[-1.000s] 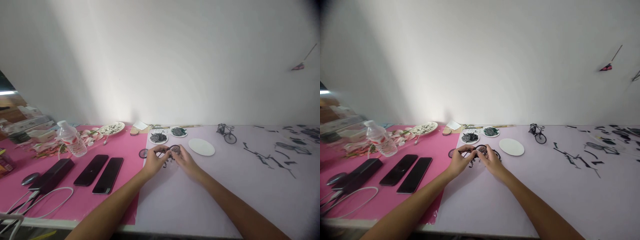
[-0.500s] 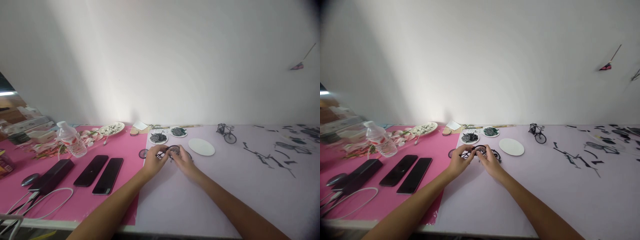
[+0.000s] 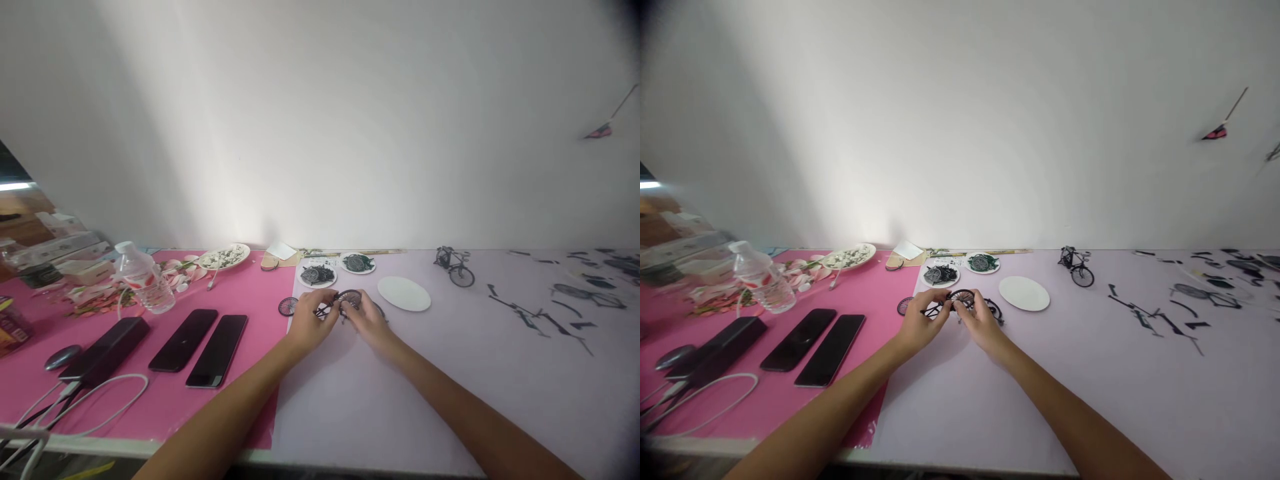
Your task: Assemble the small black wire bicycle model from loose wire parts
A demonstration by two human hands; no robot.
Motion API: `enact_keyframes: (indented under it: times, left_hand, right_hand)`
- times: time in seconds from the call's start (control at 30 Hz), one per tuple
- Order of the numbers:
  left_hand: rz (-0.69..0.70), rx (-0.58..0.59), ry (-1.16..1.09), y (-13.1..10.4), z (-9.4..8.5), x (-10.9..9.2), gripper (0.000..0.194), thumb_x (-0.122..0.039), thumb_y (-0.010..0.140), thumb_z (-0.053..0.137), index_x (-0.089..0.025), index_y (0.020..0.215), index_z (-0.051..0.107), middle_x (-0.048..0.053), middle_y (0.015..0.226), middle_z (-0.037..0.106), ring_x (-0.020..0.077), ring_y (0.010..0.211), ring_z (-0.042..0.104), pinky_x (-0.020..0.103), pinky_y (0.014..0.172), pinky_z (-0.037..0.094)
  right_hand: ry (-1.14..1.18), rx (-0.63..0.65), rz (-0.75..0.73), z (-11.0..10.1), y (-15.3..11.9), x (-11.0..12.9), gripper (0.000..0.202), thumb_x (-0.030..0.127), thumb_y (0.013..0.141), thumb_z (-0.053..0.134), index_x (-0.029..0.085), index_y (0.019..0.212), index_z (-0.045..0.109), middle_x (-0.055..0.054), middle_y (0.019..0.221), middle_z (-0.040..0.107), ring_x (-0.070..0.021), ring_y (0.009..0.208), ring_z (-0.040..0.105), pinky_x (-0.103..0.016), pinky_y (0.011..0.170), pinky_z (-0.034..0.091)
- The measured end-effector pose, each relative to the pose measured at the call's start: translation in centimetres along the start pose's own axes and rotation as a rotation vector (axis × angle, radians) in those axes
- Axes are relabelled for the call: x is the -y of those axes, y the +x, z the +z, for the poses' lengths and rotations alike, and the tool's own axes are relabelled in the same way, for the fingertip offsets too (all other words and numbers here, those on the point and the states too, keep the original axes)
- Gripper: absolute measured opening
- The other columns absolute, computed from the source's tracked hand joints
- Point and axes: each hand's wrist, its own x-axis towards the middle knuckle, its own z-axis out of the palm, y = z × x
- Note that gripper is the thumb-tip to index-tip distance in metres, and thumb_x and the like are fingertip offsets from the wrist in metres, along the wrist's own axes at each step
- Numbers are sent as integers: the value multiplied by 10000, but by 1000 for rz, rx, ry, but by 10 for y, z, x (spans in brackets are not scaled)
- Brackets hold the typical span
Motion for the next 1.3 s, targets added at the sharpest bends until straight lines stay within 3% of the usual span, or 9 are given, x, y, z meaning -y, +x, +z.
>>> enact_keyframes:
  times: [0.1, 0.3, 0.4, 0.5, 0.6, 0.67, 0.83, 1.03, 1.3]
  left_hand:
    - [-63, -46, 2, 0, 0, -1, 195, -290, 902, 657, -216, 1064, 737, 54, 949, 774, 217, 895, 708, 425, 992, 481]
    - [-212, 39, -355, 4, -3, 1, 264, -343, 920, 622, -166, 1075, 742, 86, 1034, 763, 222, 975, 700, 345, 904, 533]
    - [-258, 38, -476, 10, -9, 7, 332, -366, 959, 525, -132, 1058, 738, 94, 973, 758, 217, 895, 703, 355, 875, 543]
    - [-305, -66, -372, 20, -20, 13, 475, -414, 1013, 376, -124, 998, 752, 96, 898, 757, 230, 895, 705, 376, 887, 534]
    - [-246, -56, -238, 26, -31, 13, 519, -482, 1013, 374, -134, 965, 756, 100, 902, 758, 239, 890, 701, 382, 867, 534]
    - [-169, 27, -145, 26, -34, 8, 461, -484, 1000, 426, -156, 990, 750, 104, 976, 763, 247, 945, 697, 385, 879, 530]
    - [169, 228, 272, 15, -22, -6, 318, -347, 924, 584, -210, 1194, 682, 93, 1107, 752, 260, 1002, 686, 541, 1137, 323]
    - [211, 295, 315, 10, -16, -5, 292, -316, 982, 527, -242, 1245, 631, 58, 1065, 760, 217, 936, 699, 449, 1058, 416]
    - [231, 353, 327, 11, -15, 9, 357, -392, 1023, 511, -242, 1336, 592, 69, 1111, 764, 229, 944, 708, 369, 880, 514]
  right_hand:
    - [56, 11, 46, 2, 2, -1, 409, 599, 888, 647, 248, 1075, 554, 64, 659, 490, -94, 495, 375, -221, 445, 279]
    - [90, 22, 102, 3, 2, 7, 403, 612, 877, 656, 253, 984, 508, 116, 535, 331, -76, 419, 256, -212, 407, 190]
    - [32, 18, 112, 1, 0, 10, 386, 614, 906, 612, 253, 990, 506, 116, 523, 330, -81, 410, 256, -215, 408, 196]
    - [-93, -21, 59, -2, -2, 12, 371, 602, 922, 589, 251, 1023, 523, 78, 599, 462, -107, 471, 396, -223, 450, 315]
    - [-226, -14, -40, -3, -7, 15, 361, 567, 925, 597, 258, 1098, 529, 8, 843, 641, -152, 649, 568, -262, 577, 453]
    - [-276, 20, -84, -2, -9, 16, 349, 540, 938, 585, 262, 1140, 524, -13, 949, 680, -176, 733, 620, -290, 655, 495]
    - [-293, 52, -145, -2, -8, 10, 292, 463, 955, 578, 257, 1155, 525, -25, 997, 707, -197, 828, 673, -318, 753, 524]
    - [-274, 6, -176, -5, 0, -3, 299, 435, 938, 593, 246, 1163, 538, -50, 1087, 711, -217, 918, 687, -345, 817, 533]
    - [-214, -25, -179, -3, 0, 0, 230, 380, 914, 593, 230, 1087, 575, -25, 934, 691, -201, 825, 653, -335, 752, 529]
